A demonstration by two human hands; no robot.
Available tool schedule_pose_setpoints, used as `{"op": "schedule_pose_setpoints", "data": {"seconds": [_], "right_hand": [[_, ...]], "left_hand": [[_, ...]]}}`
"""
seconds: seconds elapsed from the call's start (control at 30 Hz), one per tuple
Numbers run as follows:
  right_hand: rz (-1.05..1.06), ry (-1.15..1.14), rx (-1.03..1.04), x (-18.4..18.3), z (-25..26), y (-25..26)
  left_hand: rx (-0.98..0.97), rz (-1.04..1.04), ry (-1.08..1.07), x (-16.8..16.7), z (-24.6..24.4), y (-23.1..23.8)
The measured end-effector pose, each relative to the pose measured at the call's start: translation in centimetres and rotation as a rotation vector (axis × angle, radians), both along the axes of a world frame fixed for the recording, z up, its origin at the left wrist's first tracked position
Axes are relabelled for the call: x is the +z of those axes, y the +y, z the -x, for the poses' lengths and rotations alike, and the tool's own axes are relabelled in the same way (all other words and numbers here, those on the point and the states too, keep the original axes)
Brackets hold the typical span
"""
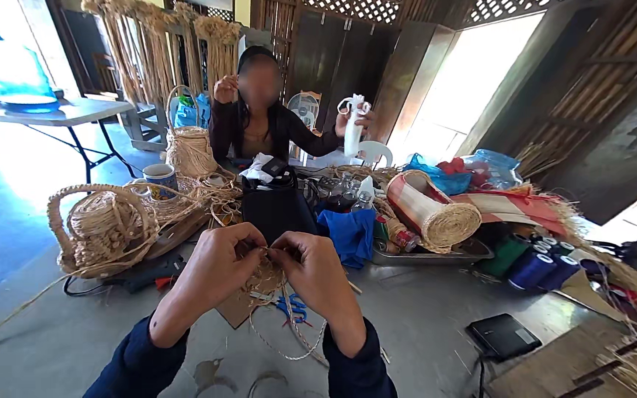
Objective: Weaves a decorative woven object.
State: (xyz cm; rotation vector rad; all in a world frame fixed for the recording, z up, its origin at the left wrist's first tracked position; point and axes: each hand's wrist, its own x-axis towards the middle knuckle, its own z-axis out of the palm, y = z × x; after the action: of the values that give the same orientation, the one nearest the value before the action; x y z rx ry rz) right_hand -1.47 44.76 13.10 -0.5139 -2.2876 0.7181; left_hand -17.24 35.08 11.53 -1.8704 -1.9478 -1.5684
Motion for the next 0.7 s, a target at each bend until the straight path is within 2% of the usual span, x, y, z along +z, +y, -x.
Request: {"op": "schedule_pose_setpoints", "data": {"seconds": [0.4,0.7], "right_hand": [[0.024,0.044,0.005,0.0,0.0,0.0],[0.089,0.164,-0.071,0.2,0.0,0.5]], "left_hand": [[-0.121,-0.017,-0.114,0.5,0.0,-0.4],[-0.177,0.120,-0.292,1.5,0.8,-0.7]]}}
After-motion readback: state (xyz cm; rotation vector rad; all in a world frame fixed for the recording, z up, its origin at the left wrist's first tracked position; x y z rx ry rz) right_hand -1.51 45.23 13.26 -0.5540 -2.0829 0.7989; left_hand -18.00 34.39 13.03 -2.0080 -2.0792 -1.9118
